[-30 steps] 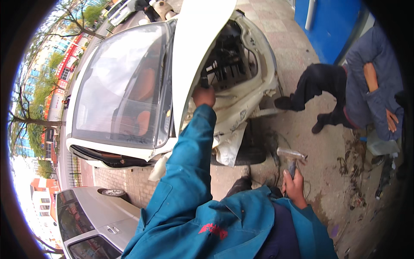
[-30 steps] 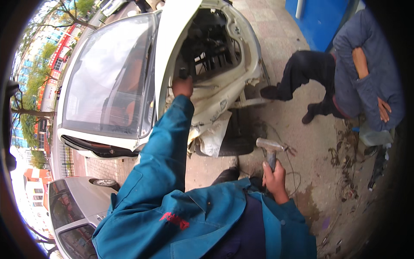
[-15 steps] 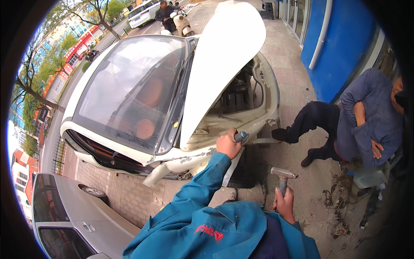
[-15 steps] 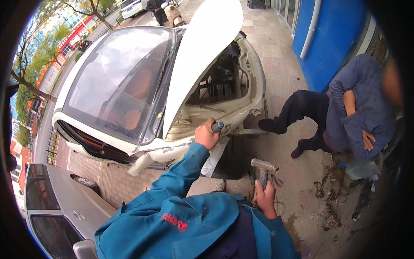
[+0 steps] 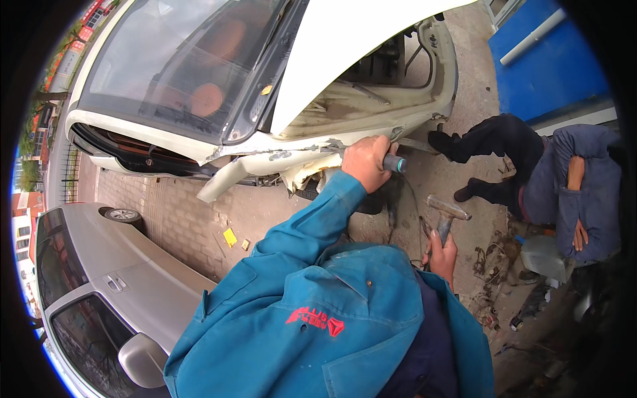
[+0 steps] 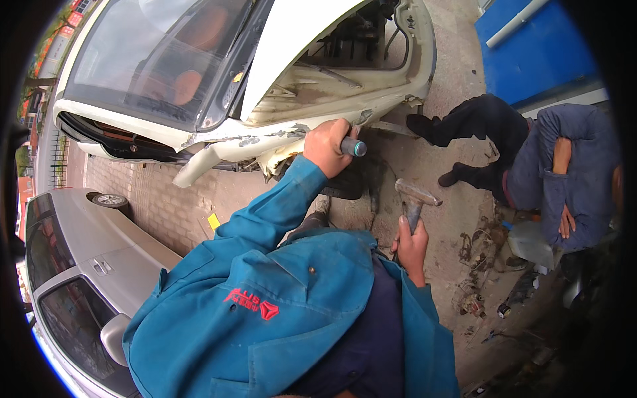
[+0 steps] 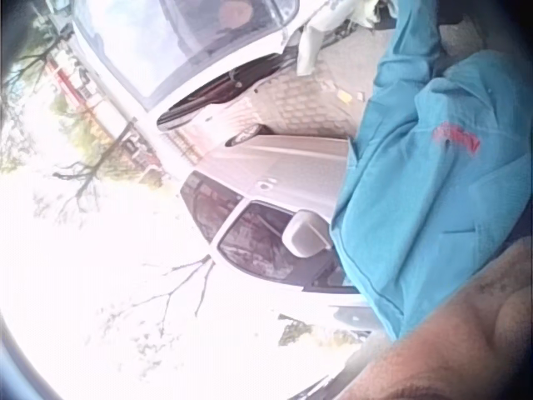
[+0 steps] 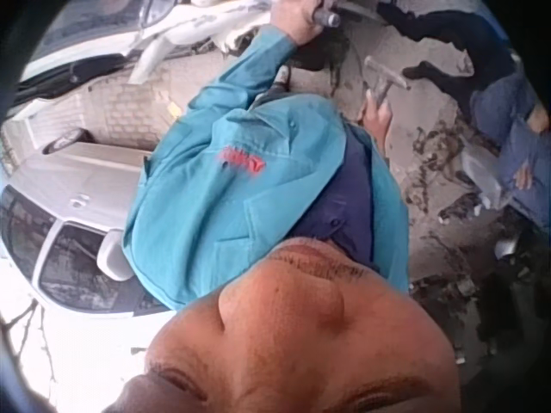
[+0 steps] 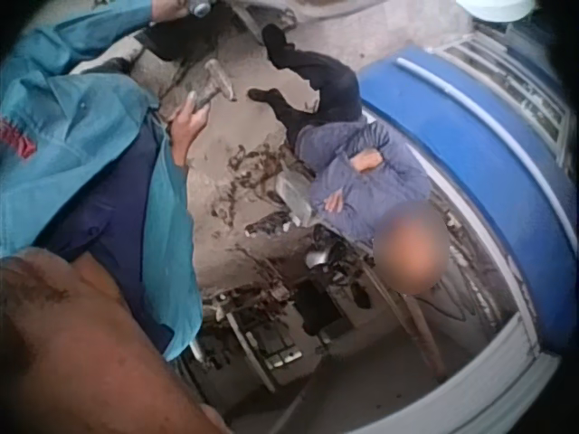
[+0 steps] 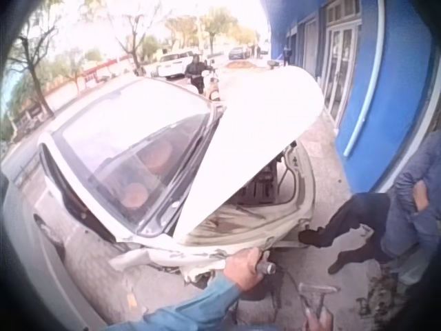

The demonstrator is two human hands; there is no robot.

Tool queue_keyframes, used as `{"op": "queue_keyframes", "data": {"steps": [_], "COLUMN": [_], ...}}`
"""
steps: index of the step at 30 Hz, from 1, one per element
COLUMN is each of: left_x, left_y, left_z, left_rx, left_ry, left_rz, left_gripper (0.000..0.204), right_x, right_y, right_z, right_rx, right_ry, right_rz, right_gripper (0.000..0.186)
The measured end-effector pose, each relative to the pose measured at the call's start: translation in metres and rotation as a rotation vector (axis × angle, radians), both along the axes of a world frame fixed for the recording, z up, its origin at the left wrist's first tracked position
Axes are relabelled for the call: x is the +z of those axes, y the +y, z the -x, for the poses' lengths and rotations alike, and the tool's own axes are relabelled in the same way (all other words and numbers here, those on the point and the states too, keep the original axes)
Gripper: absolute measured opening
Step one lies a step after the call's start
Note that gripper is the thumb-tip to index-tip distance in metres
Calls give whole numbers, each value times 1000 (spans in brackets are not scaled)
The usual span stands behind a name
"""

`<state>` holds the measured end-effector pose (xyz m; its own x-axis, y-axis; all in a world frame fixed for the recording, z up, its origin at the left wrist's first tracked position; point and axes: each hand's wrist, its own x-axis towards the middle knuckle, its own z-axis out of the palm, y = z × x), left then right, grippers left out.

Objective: The person uses a hammer and a metal tool to repeatedly strike and shape the damaged front fender area of a white car. The hood is open, and the person works along the edge and inner surface of the fender, adjusting the tool position frequently.

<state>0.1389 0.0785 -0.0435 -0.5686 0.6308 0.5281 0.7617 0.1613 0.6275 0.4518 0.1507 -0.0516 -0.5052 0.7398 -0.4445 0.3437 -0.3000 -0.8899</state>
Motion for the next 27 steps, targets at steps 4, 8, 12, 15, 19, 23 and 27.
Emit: {"op": "queue_keyframes", "data": {"steps": [4,8,12,15,19,23,27], "left_x": [2,18,39,44,32,17,12], "left_y": [11,32,46,43,25,12,11], "left_z": [10,26,32,32,33,27,27], "left_rx": [-11,-3,-74,-149,-183,-202,-204], "left_ry": [-54,-121,-161,-109,-102,-100,-92], "left_rz": [110,276,330,375,335,224,180], "left_gripper": [24,27,34,36,37,35,34], "right_x": [6,8,9,10,11,12,14], "right_y": [1,1,-1,-3,-6,-9,-13], "right_z": [17,35,51,61,73,81,85], "right_rx": [38,53,56,51,54,56,47], "right_ry": [-32,-45,-65,-82,-76,-76,-77], "right_rz": [15,18,43,25,7,4,6], "right_gripper": [28,28,28,28,28,27,27]}}
